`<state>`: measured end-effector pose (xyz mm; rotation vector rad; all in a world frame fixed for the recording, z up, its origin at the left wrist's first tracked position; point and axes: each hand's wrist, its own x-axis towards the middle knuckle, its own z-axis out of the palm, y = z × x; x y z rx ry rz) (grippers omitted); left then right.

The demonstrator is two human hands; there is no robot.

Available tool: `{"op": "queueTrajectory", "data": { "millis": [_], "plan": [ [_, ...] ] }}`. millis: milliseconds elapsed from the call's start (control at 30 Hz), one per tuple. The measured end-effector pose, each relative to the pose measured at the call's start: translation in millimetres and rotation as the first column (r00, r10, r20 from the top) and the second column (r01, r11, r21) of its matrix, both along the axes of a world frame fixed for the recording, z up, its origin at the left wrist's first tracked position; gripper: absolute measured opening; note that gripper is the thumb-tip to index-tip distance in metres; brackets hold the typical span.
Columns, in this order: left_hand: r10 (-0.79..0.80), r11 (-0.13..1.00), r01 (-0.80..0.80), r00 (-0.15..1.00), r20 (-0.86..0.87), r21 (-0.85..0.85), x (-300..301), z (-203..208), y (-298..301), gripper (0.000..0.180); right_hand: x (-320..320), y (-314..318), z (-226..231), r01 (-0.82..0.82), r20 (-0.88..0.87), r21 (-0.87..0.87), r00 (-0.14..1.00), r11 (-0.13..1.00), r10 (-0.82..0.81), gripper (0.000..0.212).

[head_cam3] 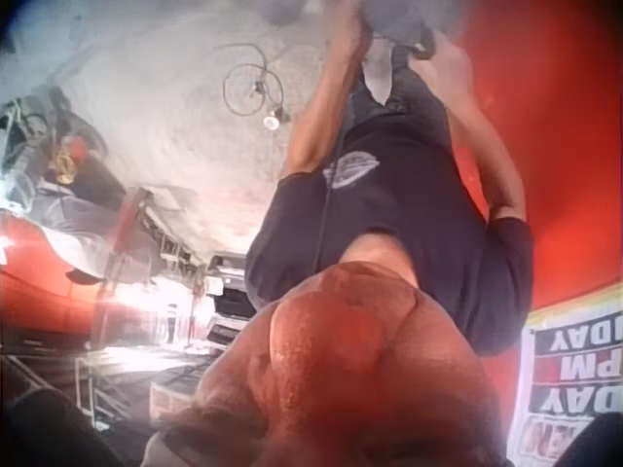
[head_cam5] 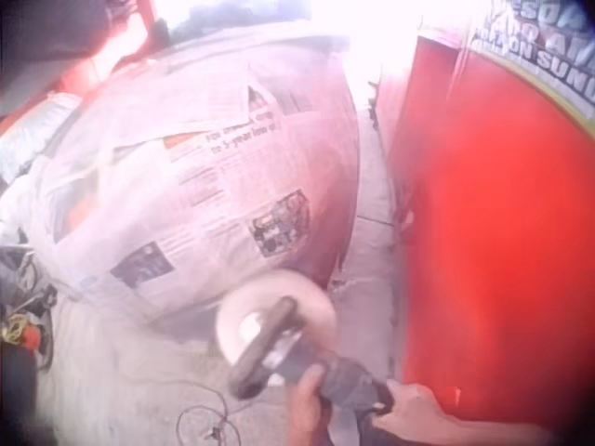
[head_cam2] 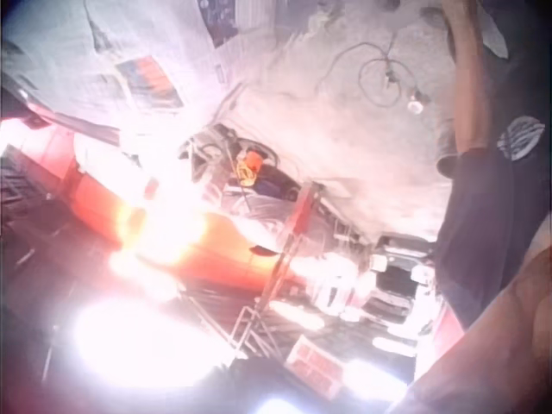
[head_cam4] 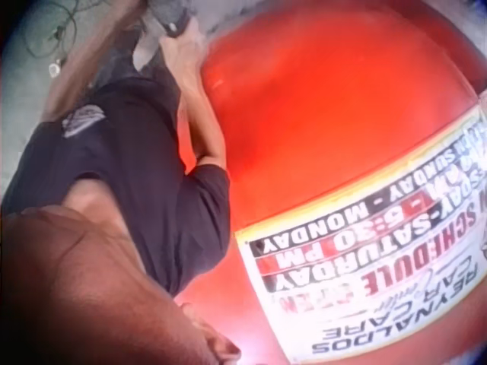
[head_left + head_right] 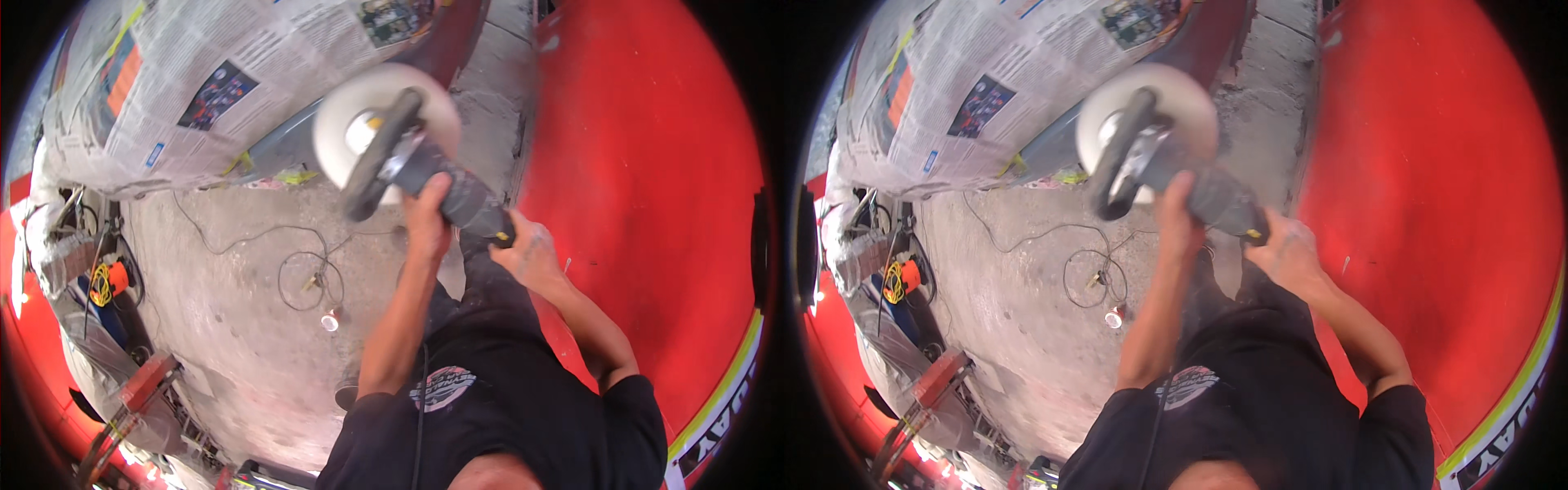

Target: The person uses a power polisher with a buffing pad to smooth the surface of a car's front bumper. The bumper is partially covered with newspaper and masking tape to protect adjacent areas. The person moves the tool across the grey painted surface in a continuous motion.

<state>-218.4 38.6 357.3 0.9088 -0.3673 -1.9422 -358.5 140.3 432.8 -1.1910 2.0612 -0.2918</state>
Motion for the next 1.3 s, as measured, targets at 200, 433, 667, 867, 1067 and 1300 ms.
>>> {"op": "queueTrajectory", "data": {
  "millis": [200,433,667,867,1067,1300],
  "plan": [
    [-0.108,0.993,0.107,0.994,-0.011,-0.054,-33,21,-5,0.056,3,23,10,0.22,0.137,-0.081,0.968,0.972,-0.208,0.045],
    [-0.003,1.0,0.004,0.998,0.058,-0.031,40,-11,-1,0.054,48,17,-30,0.053,0.075,-0.066,0.996,0.996,-0.048,0.046],
    [0.136,0.988,-0.136,0.991,-0.009,-0.073,162,-77,-13,0.065,119,-53,-79,-0.314,0.108,0.018,0.944,0.949,0.31,0.044],
    [0.287,0.958,-0.287,0.956,0.062,-0.002,192,-97,22,0.063,128,-57,-119,-0.493,0.249,0.03,0.846,0.87,0.471,0.043],
    [0.218,0.955,-0.254,0.952,0.216,0.155,174,-107,83,0.059,92,9,-143,-0.473,0.489,-0.014,0.765,0.881,0.419,0.058],
    [0.1,0.838,-0.329,0.876,0.472,0.434,123,-122,107,0.04,39,49,-196,-0.495,0.803,0.144,0.565,0.857,0.191,0.076]
  ]
}}
